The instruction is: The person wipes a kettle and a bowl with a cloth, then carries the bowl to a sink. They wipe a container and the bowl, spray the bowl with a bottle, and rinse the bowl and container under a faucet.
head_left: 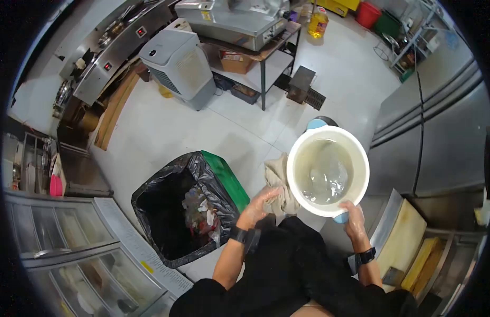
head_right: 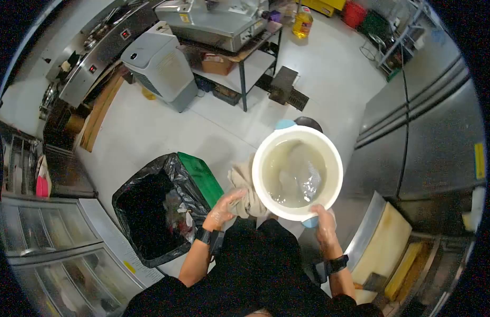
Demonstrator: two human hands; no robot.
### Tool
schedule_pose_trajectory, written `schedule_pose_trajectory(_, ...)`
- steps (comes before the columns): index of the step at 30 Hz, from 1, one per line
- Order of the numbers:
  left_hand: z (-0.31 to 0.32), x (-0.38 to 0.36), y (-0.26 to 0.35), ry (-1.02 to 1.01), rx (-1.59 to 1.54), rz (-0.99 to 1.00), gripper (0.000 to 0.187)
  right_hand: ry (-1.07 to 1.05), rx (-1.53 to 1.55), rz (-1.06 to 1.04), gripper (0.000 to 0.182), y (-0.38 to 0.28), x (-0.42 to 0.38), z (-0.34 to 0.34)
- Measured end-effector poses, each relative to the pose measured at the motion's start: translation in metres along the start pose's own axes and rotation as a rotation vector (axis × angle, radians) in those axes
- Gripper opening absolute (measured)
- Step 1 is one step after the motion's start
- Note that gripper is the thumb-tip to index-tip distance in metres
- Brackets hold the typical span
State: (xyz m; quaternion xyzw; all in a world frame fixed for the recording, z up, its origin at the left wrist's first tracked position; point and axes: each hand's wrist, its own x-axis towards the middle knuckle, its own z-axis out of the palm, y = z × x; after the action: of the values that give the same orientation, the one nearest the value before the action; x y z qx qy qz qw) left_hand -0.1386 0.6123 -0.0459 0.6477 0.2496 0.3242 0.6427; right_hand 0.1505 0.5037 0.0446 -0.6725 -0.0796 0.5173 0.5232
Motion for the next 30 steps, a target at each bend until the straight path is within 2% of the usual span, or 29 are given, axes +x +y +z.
schedule_pose_trajectory(2,0.003,0.01,0.033,0.136,-0.504,-0.149,0.06,-0.062,-0.042,0.006,0.03,-0.001,0.033,0.01)
schedule_pose_trajectory(3,0.003,0.015,0.038,0.202,-0.383,-0.098,0.051,-0.122,-0.113,-0.037,0.027,0.004,0.056,0.01)
schedule_pose_trajectory(4,-0.003,0.018,0.029,0.225,-0.38,-0.086,0.051,-0.184,-0.184,-0.08,0.027,0.004,0.073,0.013)
schedule_pose_trajectory(6,-0.017,0.019,-0.015,0.25,0.35,0.218,0.045,-0.245,-0.2,-0.047,0.026,-0.011,0.091,0.032)
schedule_pose_trajectory(7,-0.017,0.02,-0.049,0.262,0.064,0.106,0.037,-0.284,-0.201,-0.007,0.025,-0.021,0.099,0.045)
schedule_pose_trajectory(8,-0.023,0.031,-0.036,0.288,0.077,0.108,0.037,-0.334,-0.176,0.085,0.037,-0.039,0.102,0.062)
schedule_pose_trajectory(9,-0.027,0.043,-0.021,0.403,-0.487,-0.197,0.035,-0.359,-0.186,0.084,0.037,-0.044,0.118,0.07)
schedule_pose_trajectory(10,-0.032,0.057,-0.011,0.489,-1.061,-0.493,0.034,-0.394,-0.223,0.037,0.029,-0.045,0.135,0.074)
schedule_pose_trajectory(11,-0.035,0.07,-0.014,0.581,-0.89,-0.48,0.037,-0.429,-0.261,-0.013,0.029,-0.05,0.154,0.08)
schedule_pose_trajectory(12,-0.04,0.082,-0.015,0.603,-0.889,-0.461,0.037,-0.453,-0.271,-0.017,0.029,-0.058,0.173,0.087)
schedule_pose_trajectory(14,-0.051,0.102,-0.014,0.695,-1.059,-0.424,0.037,-0.558,-0.418,-0.177,0.029,-0.075,0.203,0.105)
schedule_pose_trajectory(15,-0.054,0.109,-0.011,0.715,-1.063,-0.418,0.037,-0.576,-0.427,-0.17,0.029,-0.083,0.214,0.113)
schedule_pose_trajectory(17,-0.062,0.128,-0.001,0.66,-0.154,0.037,0.053,-0.653,-0.426,-0.201,0.029,-0.115,0.228,0.145)
schedule_pose_trajectory(18,-0.069,0.137,0.002,0.651,-0.005,0.0,0.066,-0.714,-0.504,-0.258,0.029,-0.13,0.238,0.157)
schedule_pose_trajectory(20,-0.077,0.159,0.013,0.793,-0.081,-0.087,0.065,-0.754,-0.49,-0.227,0.029,-0.139,0.268,0.176)
schedule_pose_trajectory(21,-0.08,0.17,0.001,0.84,-0.245,0.055,0.052,-0.771,-0.468,-0.202,0.029,-0.144,0.281,0.187)
schedule_pose_trajectory(22,-0.089,0.179,0.001,0.857,-0.244,0.056,0.052,-0.776,-0.398,-0.163,0.029,-0.152,0.285,0.203)
schedule_pose_trajectory(24,-0.114,0.2,0.003,0.939,-1.115,-0.174,0.039,-0.763,-0.402,-0.102,0.03,-0.166,0.299,0.228)
schedule_pose_trajectory(25,-0.121,0.209,0.002,0.971,-0.966,-0.186,0.037,-0.736,-0.393,-0.041,0.03,-0.171,0.306,0.241)
schedule_pose_trajectory(30,-0.181,0.234,-0.003,1.001,-0.991,-0.116,0.035,-0.744,-0.389,0.046,0.023,-0.178,0.351,0.309)
